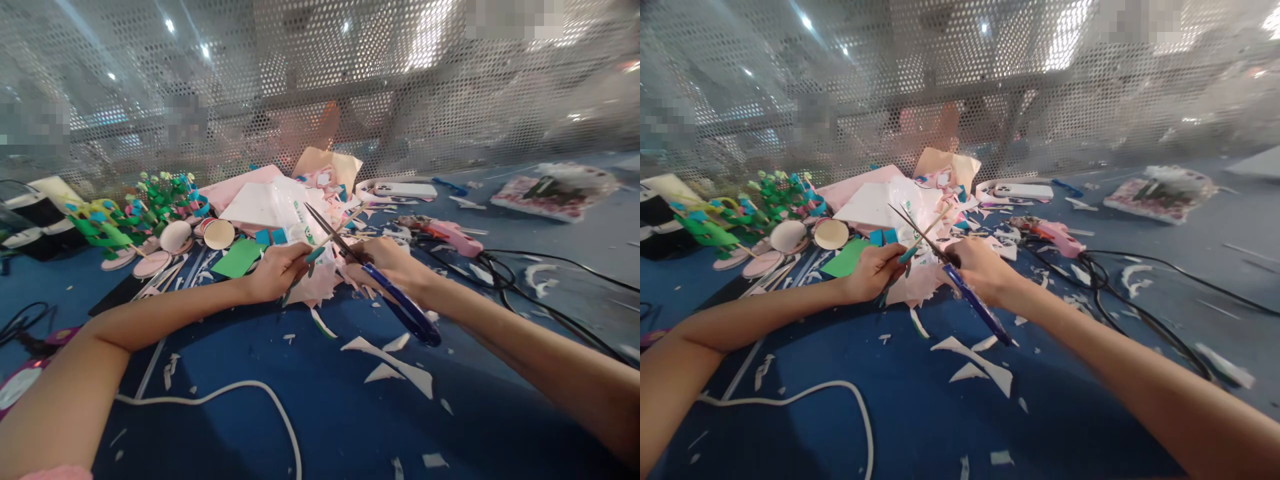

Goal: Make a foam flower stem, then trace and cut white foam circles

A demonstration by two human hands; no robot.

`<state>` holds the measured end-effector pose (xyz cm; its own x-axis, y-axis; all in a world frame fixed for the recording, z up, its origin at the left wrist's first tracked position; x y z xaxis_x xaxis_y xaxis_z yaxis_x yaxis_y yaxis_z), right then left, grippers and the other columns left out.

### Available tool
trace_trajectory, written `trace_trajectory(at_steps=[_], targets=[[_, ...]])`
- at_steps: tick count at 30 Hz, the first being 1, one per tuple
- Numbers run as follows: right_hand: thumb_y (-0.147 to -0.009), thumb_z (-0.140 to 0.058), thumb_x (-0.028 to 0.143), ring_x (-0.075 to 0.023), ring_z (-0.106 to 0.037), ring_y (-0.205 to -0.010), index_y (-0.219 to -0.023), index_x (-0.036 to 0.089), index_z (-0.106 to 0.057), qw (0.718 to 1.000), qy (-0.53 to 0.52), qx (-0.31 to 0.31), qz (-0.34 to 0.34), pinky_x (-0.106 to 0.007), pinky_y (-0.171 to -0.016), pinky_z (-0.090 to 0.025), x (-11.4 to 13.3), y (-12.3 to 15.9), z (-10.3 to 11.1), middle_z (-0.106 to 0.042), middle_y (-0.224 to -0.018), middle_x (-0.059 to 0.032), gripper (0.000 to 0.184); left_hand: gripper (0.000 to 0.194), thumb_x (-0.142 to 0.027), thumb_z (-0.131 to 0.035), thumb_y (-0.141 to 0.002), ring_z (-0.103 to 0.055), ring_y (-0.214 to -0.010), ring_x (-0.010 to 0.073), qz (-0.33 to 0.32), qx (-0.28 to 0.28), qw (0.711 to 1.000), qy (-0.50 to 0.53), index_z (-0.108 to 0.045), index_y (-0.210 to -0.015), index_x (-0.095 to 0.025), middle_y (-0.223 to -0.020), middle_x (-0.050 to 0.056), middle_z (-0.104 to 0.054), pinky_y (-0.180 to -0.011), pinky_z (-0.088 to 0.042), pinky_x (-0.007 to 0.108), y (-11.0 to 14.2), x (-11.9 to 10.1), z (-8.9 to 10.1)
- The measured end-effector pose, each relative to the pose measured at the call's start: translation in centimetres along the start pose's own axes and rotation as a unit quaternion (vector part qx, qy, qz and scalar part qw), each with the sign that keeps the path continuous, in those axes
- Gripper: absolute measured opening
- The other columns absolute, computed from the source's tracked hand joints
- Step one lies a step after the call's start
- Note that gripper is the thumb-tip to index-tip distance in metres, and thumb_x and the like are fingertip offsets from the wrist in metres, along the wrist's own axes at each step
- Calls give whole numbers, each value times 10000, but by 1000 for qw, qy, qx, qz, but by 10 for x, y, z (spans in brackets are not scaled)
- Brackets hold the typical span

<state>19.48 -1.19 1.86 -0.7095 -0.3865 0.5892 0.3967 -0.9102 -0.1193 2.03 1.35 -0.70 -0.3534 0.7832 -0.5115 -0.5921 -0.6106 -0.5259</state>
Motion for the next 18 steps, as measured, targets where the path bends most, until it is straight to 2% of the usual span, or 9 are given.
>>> trace_trajectory(at_steps=[12, 16, 18], targets=[[-664, -478, 304, -102, -413, -453, -498, 158, -465, 997, -77, 20, -18, -228, -460, -291, 3, -2, 2, -461, -437, 13, 221, 200, -198, -347, -879, -439, -421, 46, -49, -11, 996, -69, -526, -797, -159, -514, -49, -511, -447, -313, 148, 0, 0, 4], [-706, -455, 327, -111, -457, -442, -486, 164, -463, 991, -117, 60, -22, -229, -467, -352, 5, -1, 2, -502, -442, -4, 274, 225, -223, -333, -887, -433, -408, 49, -35, -17, 996, -83, -520, -780, -163, -494, -49, -505, -437, -311, 151, -1, -1, 4], [-705, -432, 305, -118, -484, -445, -476, 170, -463, 996, -81, 42, -10, -230, -476, -376, 8, 0, 3, -514, -447, -13, 268, 241, -243, -321, -894, -427, -399, 51, -22, -19, 996, -80, -519, -781, -164, -477, -52, -493, -434, -313, 152, -2, 0, 4]])
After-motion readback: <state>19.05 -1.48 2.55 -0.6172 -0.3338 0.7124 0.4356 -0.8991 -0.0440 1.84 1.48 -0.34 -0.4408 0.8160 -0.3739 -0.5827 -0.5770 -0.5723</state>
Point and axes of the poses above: each hand's wrist, its own y-axis away from the middle knuckle, its own z-axis out of the back of the hand, x = y × z, the point moved 3 cm from there along -y, towards the middle knuckle
